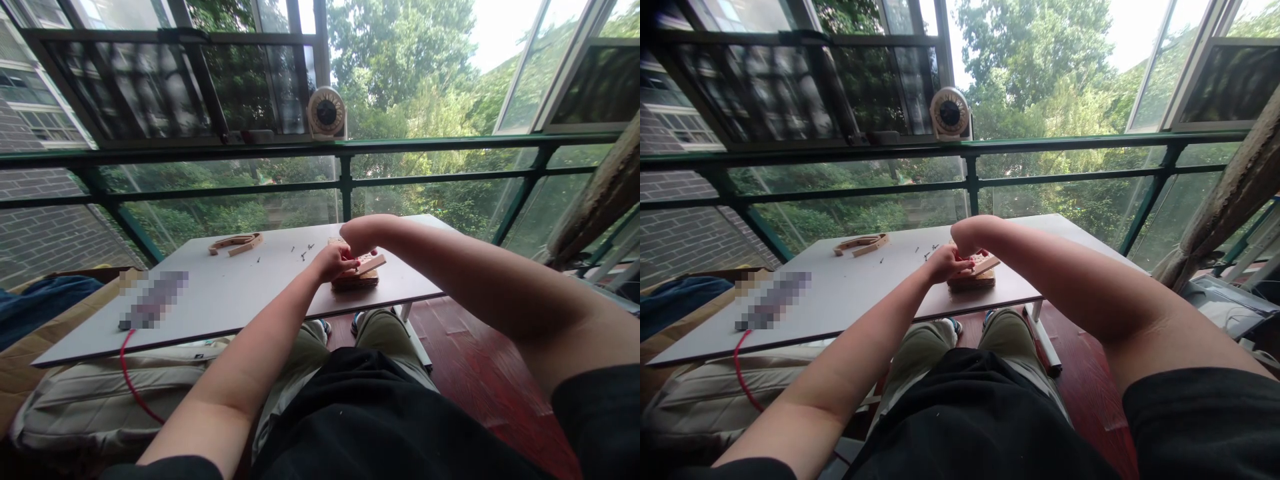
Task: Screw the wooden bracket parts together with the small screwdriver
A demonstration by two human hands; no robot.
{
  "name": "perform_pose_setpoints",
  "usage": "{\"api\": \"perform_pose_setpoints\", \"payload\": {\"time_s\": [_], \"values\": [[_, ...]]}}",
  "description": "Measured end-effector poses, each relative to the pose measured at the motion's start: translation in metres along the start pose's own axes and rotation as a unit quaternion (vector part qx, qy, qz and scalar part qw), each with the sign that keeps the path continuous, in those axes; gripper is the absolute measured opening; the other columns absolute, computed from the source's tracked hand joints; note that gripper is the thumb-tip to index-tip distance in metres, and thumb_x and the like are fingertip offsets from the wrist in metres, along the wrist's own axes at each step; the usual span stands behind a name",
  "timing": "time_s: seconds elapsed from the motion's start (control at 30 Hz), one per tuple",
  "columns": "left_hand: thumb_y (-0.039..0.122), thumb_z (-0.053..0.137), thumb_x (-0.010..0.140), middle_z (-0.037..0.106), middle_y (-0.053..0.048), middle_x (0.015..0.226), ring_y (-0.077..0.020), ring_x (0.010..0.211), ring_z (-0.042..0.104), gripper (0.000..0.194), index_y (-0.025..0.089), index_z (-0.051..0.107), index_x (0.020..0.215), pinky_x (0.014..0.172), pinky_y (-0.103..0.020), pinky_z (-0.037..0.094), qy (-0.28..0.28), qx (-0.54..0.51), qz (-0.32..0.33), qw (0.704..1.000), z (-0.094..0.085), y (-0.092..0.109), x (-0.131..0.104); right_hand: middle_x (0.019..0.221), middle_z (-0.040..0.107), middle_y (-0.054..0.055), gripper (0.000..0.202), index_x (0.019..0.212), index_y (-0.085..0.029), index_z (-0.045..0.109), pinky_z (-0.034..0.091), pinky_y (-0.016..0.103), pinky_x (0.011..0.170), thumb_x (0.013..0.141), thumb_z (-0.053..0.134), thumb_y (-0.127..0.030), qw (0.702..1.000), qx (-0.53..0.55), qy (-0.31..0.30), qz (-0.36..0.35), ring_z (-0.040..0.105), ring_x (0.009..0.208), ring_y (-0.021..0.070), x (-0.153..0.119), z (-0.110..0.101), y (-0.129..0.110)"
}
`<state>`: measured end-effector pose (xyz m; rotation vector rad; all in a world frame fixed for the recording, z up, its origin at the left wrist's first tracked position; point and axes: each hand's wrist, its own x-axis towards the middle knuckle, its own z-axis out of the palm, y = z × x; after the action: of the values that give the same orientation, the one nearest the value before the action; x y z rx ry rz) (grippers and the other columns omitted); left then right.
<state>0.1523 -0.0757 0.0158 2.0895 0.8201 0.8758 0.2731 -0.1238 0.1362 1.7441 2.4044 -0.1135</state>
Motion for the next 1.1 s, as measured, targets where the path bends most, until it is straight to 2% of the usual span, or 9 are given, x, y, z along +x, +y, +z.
{"api": "perform_pose_setpoints", "payload": {"time_s": [0.13,0.23,0.43,0.63,0.73,0.83,0.97,1.03,1.1], "values": [[0.029,0.077,0.072,0.071,-0.003,0.071,-0.0141,0.063,0.063,0.023,0.014,0.077,0.090,0.062,-0.027,0.053,-0.010,0.005,0.000,1.000,0.000,0.003,-0.002,0.045,0.057,0.001,0.013,0.058,-0.014,0.066,0.050,0.035,0.062,0.060,0.078,-0.009,0.999,-0.038,0.007,-0.016,0.061,0.054,0.0199,-0.010,-0.006,-0.008],[0.029,0.076,0.073,0.069,-0.001,0.068,-0.0130,0.061,0.061,0.023,0.014,0.077,0.090,0.060,-0.026,0.052,-0.015,0.000,0.004,1.000,-0.001,0.005,-0.003,0.052,0.062,0.005,0.007,0.064,-0.011,0.069,0.049,0.035,0.064,0.066,0.075,-0.008,0.998,-0.063,-0.009,-0.021,0.063,0.058,0.0210,-0.010,-0.007,-0.008],[0.028,0.072,0.076,0.073,-0.005,0.076,-0.0159,0.070,0.065,0.027,0.014,0.077,0.099,0.066,-0.026,0.053,-0.053,-0.021,0.013,0.998,-0.001,0.005,-0.002,0.054,0.065,0.007,0.010,0.062,-0.009,0.070,0.050,0.035,0.066,0.066,0.068,0.000,0.996,-0.074,-0.045,-0.020,0.066,0.060,0.0216,-0.003,-0.005,-0.003],[0.024,0.067,0.080,0.075,-0.004,0.089,-0.0124,0.072,0.064,0.038,0.016,0.074,0.116,0.070,-0.024,0.054,-0.089,-0.046,0.040,0.994,-0.001,0.006,-0.003,0.056,0.067,0.009,0.018,0.070,-0.005,0.074,0.054,0.037,0.067,0.080,0.061,-0.011,0.994,-0.079,-0.076,-0.007,0.068,0.064,0.0232,0.002,-0.008,0.001],[0.022,0.069,0.079,0.072,-0.001,0.077,-0.0109,0.066,0.061,0.033,0.016,0.075,0.112,0.065,-0.022,0.053,-0.075,-0.037,0.020,0.996,-0.001,0.006,-0.002,0.053,0.065,0.008,0.027,0.073,-0.006,0.074,0.054,0.037,0.067,0.088,0.057,-0.022,0.993,-0.090,-0.076,0.009,0.068,0.061,0.0224,0.003,-0.008,0.003],[0.023,0.073,0.077,0.070,-0.001,0.071,-0.0115,0.064,0.062,0.026,0.015,0.075,0.102,0.061,-0.021,0.052,-0.053,-0.028,-0.011,0.998,0.000,0.003,0.000,0.051,0.063,0.007,0.031,0.078,-0.007,0.074,0.054,0.037,0.066,0.090,0.058,-0.029,0.993,-0.092,-0.074,0.031,0.067,0.058,0.0223,0.003,-0.008,0.004],[0.020,0.074,0.077,0.071,-0.001,0.072,-0.0110,0.062,0.060,0.029,0.016,0.075,0.105,0.060,-0.022,0.053,-0.040,-0.023,-0.022,0.999,0.001,0.004,0.000,0.055,0.062,0.007,0.025,0.081,-0.008,0.074,0.052,0.036,0.065,0.089,0.062,-0.029,0.995,-0.079,-0.046,0.040,0.064,0.057,0.0213,0.000,-0.007,0.000],[0.017,0.072,0.077,0.072,-0.002,0.075,-0.0115,0.065,0.062,0.030,0.015,0.075,0.106,0.063,-0.022,0.054,-0.035,-0.026,-0.026,0.999,0.001,0.006,-0.001,0.066,0.067,0.008,0.021,0.092,-0.008,0.074,0.050,0.033,0.064,0.087,0.065,-0.025,0.997,-0.073,-0.028,0.020,0.064,0.061,0.0201,-0.003,-0.005,0.000],[0.017,0.071,0.078,0.073,-0.003,0.076,-0.0123,0.067,0.064,0.026,0.014,0.075,0.103,0.065,-0.023,0.055,-0.039,-0.037,-0.029,0.998,0.001,0.008,-0.002,0.083,0.071,0.010,0.035,0.115,-0.008,0.067,0.047,0.030,0.062,0.085,0.066,-0.026,0.998,-0.060,0.008,-0.006,0.062,0.066,0.0185,-0.007,0.000,0.006]]}}
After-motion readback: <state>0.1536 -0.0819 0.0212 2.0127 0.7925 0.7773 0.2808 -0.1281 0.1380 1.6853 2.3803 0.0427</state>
